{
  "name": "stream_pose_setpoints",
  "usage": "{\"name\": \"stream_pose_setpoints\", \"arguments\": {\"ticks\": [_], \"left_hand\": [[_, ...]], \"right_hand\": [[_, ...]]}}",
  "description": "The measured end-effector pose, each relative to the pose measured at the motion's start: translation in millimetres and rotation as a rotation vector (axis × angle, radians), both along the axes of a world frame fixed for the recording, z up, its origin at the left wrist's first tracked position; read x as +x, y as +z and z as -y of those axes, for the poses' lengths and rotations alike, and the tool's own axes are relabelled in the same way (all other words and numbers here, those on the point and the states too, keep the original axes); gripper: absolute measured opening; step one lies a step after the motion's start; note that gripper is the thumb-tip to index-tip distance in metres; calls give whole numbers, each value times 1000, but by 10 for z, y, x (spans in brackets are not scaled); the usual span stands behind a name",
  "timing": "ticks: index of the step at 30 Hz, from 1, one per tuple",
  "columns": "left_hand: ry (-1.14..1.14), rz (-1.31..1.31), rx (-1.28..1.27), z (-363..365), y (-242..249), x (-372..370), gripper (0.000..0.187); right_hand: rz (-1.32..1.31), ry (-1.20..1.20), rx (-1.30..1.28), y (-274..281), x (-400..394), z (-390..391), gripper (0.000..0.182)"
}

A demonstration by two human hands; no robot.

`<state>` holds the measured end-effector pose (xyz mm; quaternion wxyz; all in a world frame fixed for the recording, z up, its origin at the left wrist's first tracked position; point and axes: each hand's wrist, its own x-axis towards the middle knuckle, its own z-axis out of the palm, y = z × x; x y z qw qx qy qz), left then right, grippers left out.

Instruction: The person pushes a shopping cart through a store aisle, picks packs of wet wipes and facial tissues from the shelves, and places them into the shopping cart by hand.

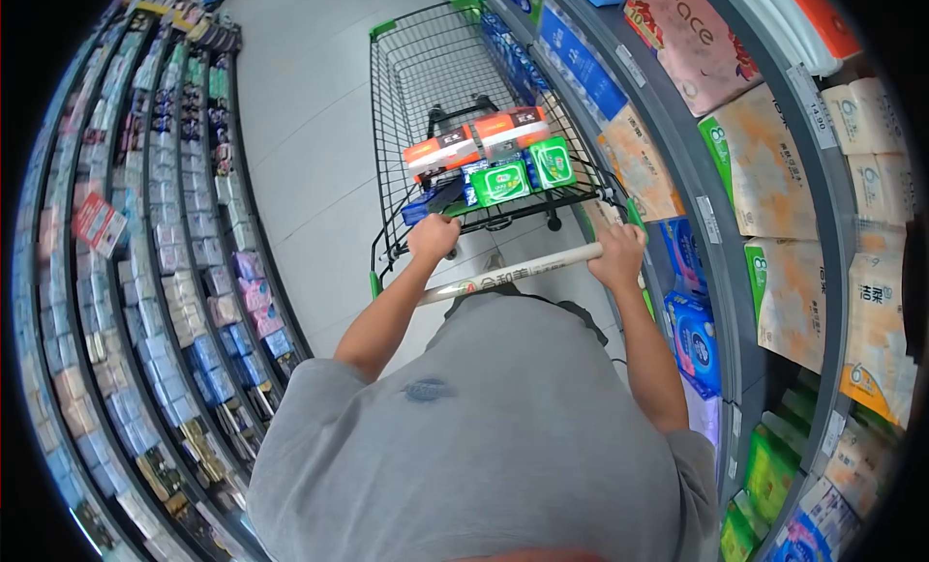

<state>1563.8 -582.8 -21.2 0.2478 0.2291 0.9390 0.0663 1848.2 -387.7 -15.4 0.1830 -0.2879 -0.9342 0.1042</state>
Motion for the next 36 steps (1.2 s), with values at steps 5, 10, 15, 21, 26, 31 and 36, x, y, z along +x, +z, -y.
{"name": "stream_pose_setpoints", "arguments": {"ticks": [5, 10, 15, 21, 26, 31, 36], "left_hand": [[49, -43, 29, 93, -20, 330, 32], [11, -21, 26, 210, -137, 599, 35], [2, -29, 31, 270, -84, 1046, 38], [3, -75, 4, 399, -183, 1537, 37], [17, -78, -10, 419, -147, 1953, 37], [22, -99, 50, 489, -224, 2224, 39], [-157, -36, 282, 453, -68, 2244, 26]], "right_hand": [[-34, 41, -44, 3, 347, 78, 19], [-71, 122, -80, 102, 759, 101, 22], [-122, 188, -105, 80, 1197, 78, 24], [-203, 202, -121, 23, 1683, 130, 23], [-216, 214, -107, -5, 2027, 121, 19], [-186, 183, -83, -50, 2267, 141, 17], [-10, 139, -99, 43, 2382, 114, 14]]}}
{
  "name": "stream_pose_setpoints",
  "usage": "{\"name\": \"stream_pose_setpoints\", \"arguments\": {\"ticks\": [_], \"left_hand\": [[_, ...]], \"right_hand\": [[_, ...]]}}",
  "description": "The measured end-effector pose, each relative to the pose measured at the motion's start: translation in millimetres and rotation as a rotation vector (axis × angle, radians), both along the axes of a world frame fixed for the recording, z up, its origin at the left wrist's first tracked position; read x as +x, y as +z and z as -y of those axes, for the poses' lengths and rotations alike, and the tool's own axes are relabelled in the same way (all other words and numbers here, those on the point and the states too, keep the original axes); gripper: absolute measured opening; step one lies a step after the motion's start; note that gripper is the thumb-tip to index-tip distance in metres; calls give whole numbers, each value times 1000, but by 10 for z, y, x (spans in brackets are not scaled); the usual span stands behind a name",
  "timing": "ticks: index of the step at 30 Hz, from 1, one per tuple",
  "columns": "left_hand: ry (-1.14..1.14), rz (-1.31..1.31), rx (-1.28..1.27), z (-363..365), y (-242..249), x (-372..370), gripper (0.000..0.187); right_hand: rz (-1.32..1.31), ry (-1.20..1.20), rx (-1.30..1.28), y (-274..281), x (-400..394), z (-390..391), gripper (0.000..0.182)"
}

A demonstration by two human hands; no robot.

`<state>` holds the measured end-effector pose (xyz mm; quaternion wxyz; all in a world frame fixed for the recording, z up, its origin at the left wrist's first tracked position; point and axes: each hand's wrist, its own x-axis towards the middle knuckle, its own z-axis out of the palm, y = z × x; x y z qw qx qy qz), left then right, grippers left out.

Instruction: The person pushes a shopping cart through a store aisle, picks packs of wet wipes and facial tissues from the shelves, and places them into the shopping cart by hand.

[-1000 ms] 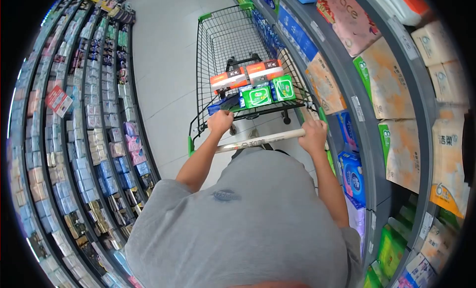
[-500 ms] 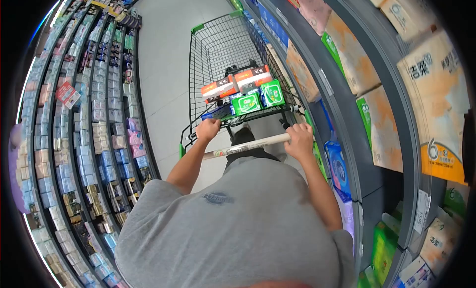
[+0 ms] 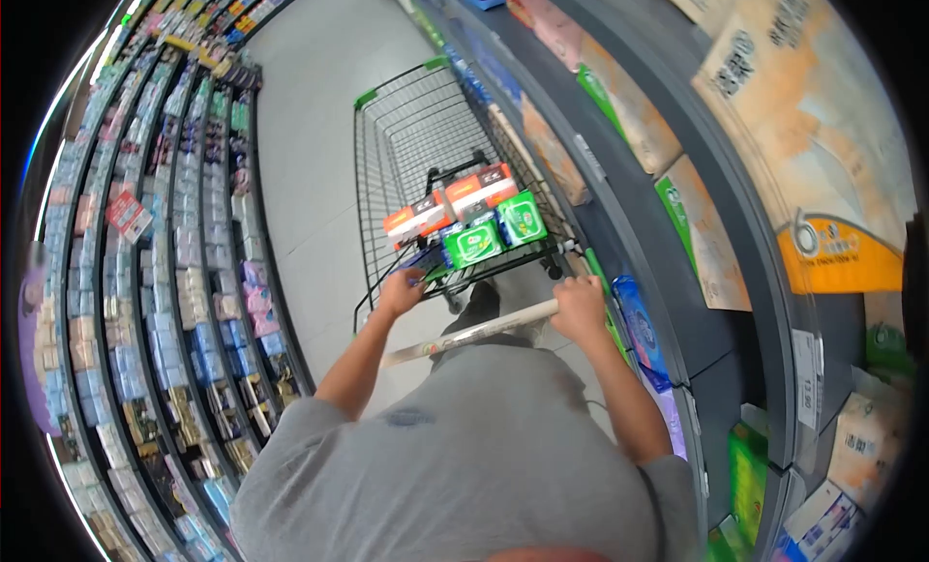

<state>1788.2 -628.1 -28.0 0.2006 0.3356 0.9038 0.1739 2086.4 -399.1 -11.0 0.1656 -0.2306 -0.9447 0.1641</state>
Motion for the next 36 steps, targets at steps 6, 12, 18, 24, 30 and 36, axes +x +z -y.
{"name": "stream_pose_setpoints", "arguments": {"ticks": [6, 12, 18, 24, 30, 36], "left_hand": [[-270, -107, 731, -1256, 1838, -202, 27], [-709, 108, 1083, -2198, 3569, 696, 45], [-1015, -246, 1271, -3070, 4455, 1337, 71], [-1062, 104, 1385, -3597, 4893, 1713, 67], [-1081, 58, 1230, -3738, 5129, 1689, 52], [-928, -279, 1129, -3407, 5137, 1662, 47]], "right_hand": [[653, 157, -164, 139, -69, -65, 21], [588, 169, -185, 52, 28, 83, 23], [383, 161, -38, 13, 108, 187, 26], [318, 145, -71, 49, 137, 232, 27], [365, 132, -81, 51, 107, 280, 29], [371, 137, -91, 43, 116, 297, 29]]}}
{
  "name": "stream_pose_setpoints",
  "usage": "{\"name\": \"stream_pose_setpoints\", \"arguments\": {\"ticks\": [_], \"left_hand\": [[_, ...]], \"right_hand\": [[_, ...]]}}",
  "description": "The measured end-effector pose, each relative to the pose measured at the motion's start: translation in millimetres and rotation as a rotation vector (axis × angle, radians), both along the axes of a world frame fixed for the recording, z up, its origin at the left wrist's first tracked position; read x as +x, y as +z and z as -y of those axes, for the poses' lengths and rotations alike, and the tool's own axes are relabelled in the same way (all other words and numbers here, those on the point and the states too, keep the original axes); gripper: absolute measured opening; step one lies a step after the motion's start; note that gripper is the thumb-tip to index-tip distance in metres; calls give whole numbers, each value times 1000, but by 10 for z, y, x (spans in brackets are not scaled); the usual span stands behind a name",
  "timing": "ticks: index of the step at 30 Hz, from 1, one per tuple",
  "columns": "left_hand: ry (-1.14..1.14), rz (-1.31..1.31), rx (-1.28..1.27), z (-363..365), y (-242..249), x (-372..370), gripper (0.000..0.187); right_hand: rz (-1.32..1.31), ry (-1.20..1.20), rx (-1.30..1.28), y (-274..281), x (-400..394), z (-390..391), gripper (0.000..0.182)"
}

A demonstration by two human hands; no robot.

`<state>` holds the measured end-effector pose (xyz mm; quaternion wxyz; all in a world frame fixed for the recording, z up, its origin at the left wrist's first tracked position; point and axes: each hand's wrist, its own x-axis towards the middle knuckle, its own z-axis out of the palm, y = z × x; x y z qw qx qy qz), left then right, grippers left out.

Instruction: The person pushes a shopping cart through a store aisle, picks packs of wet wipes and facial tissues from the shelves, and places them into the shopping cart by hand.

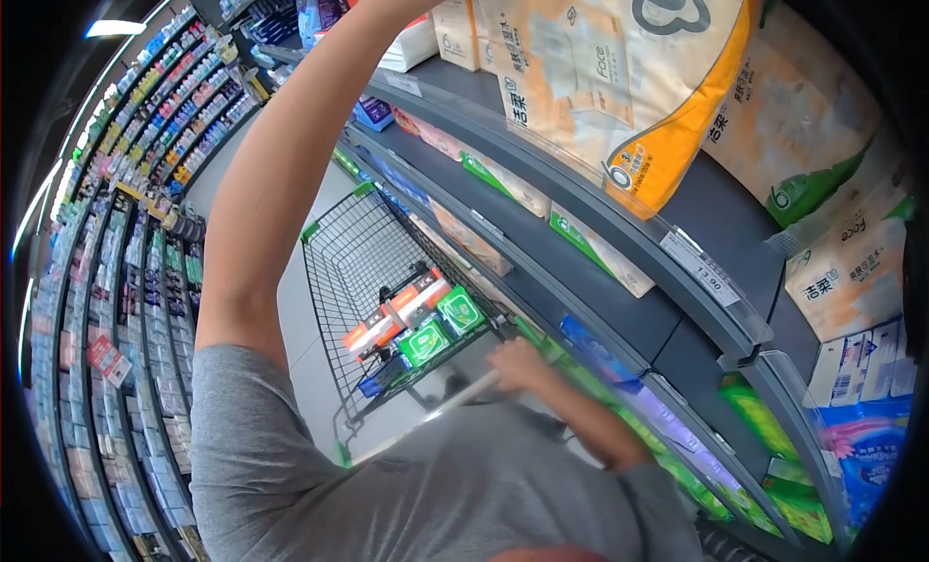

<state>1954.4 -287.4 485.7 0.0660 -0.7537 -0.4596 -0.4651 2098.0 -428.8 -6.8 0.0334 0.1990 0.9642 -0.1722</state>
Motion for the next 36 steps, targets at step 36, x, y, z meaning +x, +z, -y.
{"name": "stream_pose_setpoints", "arguments": {"ticks": [36], "left_hand": [[-142, -860, 312, 1367, -208, -135, 87]], "right_hand": [[19, -1, -15, -19, -32, -13, 30]]}}
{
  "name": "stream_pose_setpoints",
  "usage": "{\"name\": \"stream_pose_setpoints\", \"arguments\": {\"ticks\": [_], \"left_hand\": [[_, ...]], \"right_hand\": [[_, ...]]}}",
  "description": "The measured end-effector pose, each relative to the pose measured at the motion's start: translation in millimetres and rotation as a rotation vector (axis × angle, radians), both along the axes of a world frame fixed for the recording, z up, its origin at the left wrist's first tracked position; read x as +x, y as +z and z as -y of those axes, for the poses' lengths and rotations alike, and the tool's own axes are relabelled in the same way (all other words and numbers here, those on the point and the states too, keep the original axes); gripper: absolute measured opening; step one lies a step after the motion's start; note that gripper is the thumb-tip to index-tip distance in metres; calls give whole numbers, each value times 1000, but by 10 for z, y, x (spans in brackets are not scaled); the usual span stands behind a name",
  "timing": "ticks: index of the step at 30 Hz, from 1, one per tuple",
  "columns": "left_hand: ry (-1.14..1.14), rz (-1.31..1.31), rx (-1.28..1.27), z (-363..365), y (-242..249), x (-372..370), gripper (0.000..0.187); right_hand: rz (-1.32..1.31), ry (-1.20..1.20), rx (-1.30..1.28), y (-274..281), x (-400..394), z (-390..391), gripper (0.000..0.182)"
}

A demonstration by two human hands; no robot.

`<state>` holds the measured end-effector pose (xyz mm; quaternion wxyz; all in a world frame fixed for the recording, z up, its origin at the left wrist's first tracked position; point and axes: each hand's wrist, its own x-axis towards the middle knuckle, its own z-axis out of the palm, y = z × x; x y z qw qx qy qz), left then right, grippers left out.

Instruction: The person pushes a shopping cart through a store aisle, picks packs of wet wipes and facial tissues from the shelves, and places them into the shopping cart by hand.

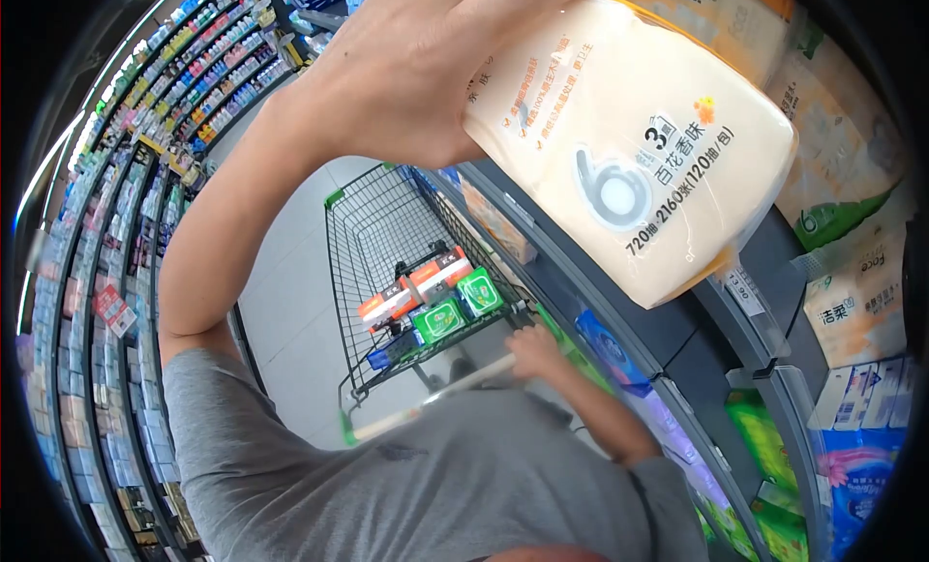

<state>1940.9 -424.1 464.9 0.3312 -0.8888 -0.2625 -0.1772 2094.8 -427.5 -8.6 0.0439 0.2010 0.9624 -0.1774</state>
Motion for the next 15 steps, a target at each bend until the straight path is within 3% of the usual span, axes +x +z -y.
{"name": "stream_pose_setpoints", "arguments": {"ticks": [12, 15], "left_hand": [[-67, 157, 2, 32, -42, 10, 76], [-263, 90, 262, -6, 95, -42, 73]], "right_hand": [[-44, -20, 28, -4, 43, 35, 26], [-47, -19, 30, -13, 3, -15, 26]]}}
